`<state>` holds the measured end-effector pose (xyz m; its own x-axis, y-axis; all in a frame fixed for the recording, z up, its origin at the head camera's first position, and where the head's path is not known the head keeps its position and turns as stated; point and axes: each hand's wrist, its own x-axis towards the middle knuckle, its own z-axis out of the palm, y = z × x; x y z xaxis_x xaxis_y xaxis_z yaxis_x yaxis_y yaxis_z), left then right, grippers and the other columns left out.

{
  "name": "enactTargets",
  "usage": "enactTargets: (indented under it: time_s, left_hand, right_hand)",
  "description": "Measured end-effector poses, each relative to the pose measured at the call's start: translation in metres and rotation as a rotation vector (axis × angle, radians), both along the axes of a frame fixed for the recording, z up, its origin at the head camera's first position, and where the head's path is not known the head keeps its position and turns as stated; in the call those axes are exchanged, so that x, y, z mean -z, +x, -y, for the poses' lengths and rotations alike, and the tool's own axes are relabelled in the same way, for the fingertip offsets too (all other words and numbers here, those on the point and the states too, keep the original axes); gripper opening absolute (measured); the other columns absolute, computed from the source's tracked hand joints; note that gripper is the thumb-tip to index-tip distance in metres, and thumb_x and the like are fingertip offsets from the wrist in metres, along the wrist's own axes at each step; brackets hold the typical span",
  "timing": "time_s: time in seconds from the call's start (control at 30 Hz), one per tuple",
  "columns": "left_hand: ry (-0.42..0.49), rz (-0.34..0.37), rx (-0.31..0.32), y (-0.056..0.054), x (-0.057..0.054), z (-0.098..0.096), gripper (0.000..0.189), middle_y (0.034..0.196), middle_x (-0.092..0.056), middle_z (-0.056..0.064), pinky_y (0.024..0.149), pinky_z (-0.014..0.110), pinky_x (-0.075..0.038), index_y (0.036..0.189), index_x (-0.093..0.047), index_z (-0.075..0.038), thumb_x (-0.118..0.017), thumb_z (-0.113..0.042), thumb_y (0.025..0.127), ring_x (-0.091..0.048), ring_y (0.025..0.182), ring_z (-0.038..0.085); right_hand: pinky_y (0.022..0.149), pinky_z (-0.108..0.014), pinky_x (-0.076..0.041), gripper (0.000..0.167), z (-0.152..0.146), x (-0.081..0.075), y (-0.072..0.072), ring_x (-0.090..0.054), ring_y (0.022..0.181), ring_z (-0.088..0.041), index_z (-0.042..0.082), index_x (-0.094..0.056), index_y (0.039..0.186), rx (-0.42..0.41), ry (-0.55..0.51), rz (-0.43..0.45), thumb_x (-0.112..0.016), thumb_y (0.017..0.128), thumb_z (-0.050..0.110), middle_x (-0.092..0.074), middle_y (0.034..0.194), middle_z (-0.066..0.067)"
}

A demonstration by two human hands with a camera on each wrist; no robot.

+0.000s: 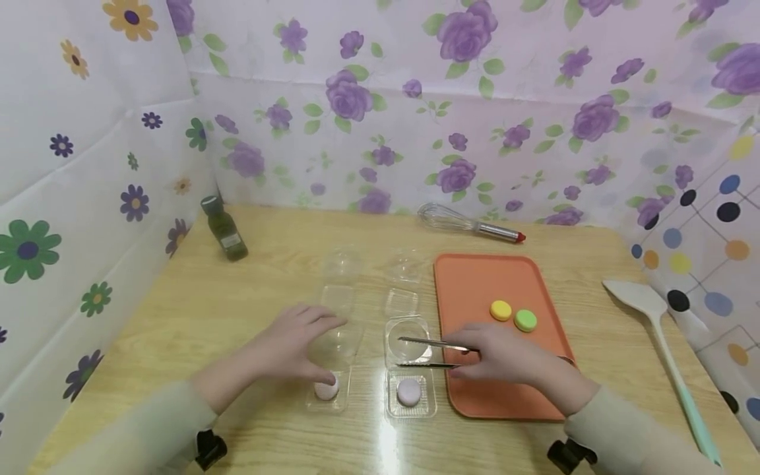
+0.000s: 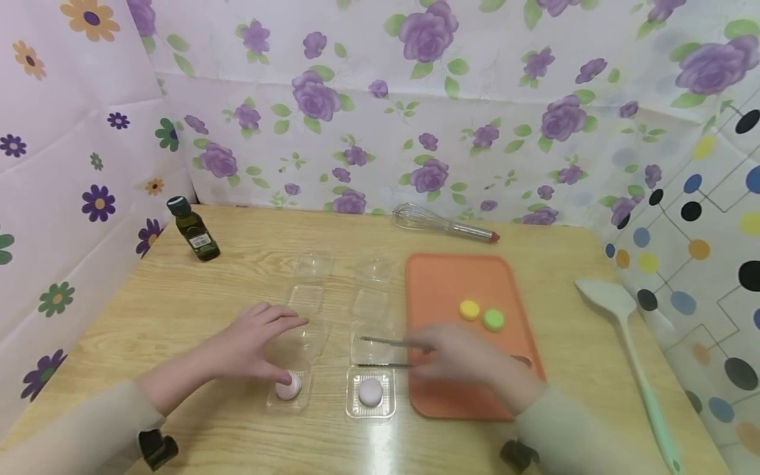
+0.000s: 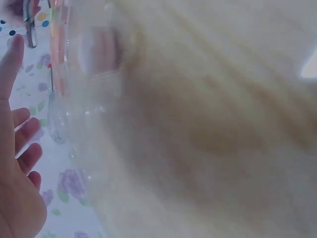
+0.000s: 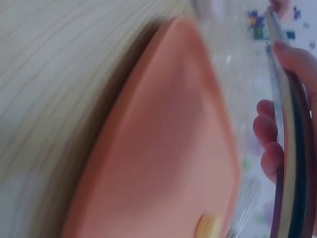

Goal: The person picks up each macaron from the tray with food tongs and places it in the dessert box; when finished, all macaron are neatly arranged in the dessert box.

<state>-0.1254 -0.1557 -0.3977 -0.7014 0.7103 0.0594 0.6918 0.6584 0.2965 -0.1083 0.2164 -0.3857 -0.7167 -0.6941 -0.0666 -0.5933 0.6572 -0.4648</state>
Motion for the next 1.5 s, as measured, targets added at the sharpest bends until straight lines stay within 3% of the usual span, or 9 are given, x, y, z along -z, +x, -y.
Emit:
enactTargets:
  time_s: [0.2,0.37,0.5,0.6,0.7,0.87,1.13,1.33,1.5]
  left_hand:
    - [-0.023,0.058,-0.033,-0.018,-0.004,-0.022,0.092,0.138,-0.046,0.010,0.108,0.053,-0.021,0.139,-0.043,-0.008,-0.076,-0.055,0.067,-0.039,0.127,0.030]
    - [-0.060,0.098,-0.051,-0.035,-0.002,-0.039,0.093,0.142,-0.042,0.009,0.111,0.049,-0.017,0.143,-0.037,-0.010,-0.074,-0.054,0.070,-0.035,0.130,0.029]
    - [-0.060,0.142,-0.057,-0.051,-0.001,-0.053,0.092,0.145,-0.039,0.008,0.111,0.051,-0.014,0.144,-0.035,-0.012,-0.074,-0.052,0.072,-0.031,0.133,0.031]
    - [-0.080,0.154,-0.071,-0.063,-0.001,-0.064,0.090,0.146,-0.037,0.007,0.111,0.052,-0.014,0.145,-0.035,-0.014,-0.073,-0.052,0.073,-0.030,0.133,0.031]
    - [-0.118,0.139,-0.071,-0.073,-0.002,-0.073,0.087,0.147,-0.036,0.005,0.110,0.053,-0.016,0.145,-0.034,-0.017,-0.070,-0.053,0.074,-0.030,0.133,0.031]
    - [-0.121,0.161,-0.080,-0.087,-0.003,-0.082,0.083,0.148,-0.035,0.005,0.108,0.058,-0.014,0.145,-0.033,-0.018,-0.069,-0.050,0.078,-0.027,0.135,0.036]
    - [-0.132,0.174,-0.108,-0.100,0.007,-0.092,0.079,0.149,-0.033,0.005,0.110,0.057,-0.012,0.145,-0.035,-0.019,-0.066,-0.052,0.080,-0.027,0.134,0.033]
    - [-0.160,0.170,-0.108,-0.102,0.012,-0.095,0.079,0.149,-0.033,0.005,0.110,0.056,-0.013,0.146,-0.034,-0.020,-0.065,-0.053,0.081,-0.028,0.133,0.032]
    - [-0.166,0.175,-0.101,-0.102,0.014,-0.095,0.079,0.149,-0.033,0.002,0.110,0.056,-0.014,0.146,-0.034,-0.020,-0.064,-0.053,0.081,-0.029,0.133,0.031]
  right_hand:
    - [0.059,-0.023,-0.044,0.042,-0.045,0.007,-0.001,-0.056,0.077,-0.010,0.017,-0.064,0.120,0.064,0.019,-0.100,-0.071,0.082,0.034,-0.065,0.104,0.005]
    - [0.055,-0.023,-0.041,0.047,-0.082,0.004,-0.006,-0.054,0.073,-0.007,0.015,-0.064,0.120,0.203,0.066,-0.132,-0.072,0.081,0.039,-0.064,0.096,0.004]
    - [0.060,-0.028,-0.046,0.049,-0.110,0.003,-0.012,-0.058,0.078,-0.010,0.011,-0.064,0.119,0.294,0.125,-0.135,-0.072,0.080,0.039,-0.066,0.100,0.000]
    - [0.059,-0.029,-0.044,0.050,-0.128,0.004,-0.014,-0.055,0.075,-0.012,0.009,-0.064,0.120,0.347,0.154,-0.105,-0.072,0.080,0.039,-0.064,0.093,0.003]
    - [0.059,-0.030,-0.042,0.052,-0.142,0.005,-0.016,-0.053,0.074,-0.013,0.008,-0.064,0.119,0.382,0.182,-0.078,-0.072,0.080,0.040,-0.062,0.091,0.003]
    - [0.067,-0.040,-0.051,0.055,-0.158,0.007,-0.019,-0.061,0.084,-0.020,0.009,-0.064,0.119,0.412,0.225,-0.063,-0.070,0.080,0.047,-0.066,0.101,-0.004]
    - [0.069,-0.041,-0.051,0.060,-0.175,0.013,-0.023,-0.061,0.085,-0.019,0.007,-0.064,0.118,0.407,0.245,-0.018,-0.069,0.078,0.051,-0.066,0.103,-0.005]
    - [0.065,-0.037,-0.049,0.056,-0.180,0.025,-0.026,-0.059,0.080,-0.014,0.011,-0.067,0.116,0.396,0.268,-0.069,-0.070,0.077,0.051,-0.067,0.095,0.001]
    - [0.065,-0.039,-0.050,0.052,-0.177,0.022,-0.027,-0.059,0.079,-0.015,0.011,-0.067,0.115,0.403,0.276,-0.056,-0.070,0.079,0.047,-0.066,0.093,0.001]
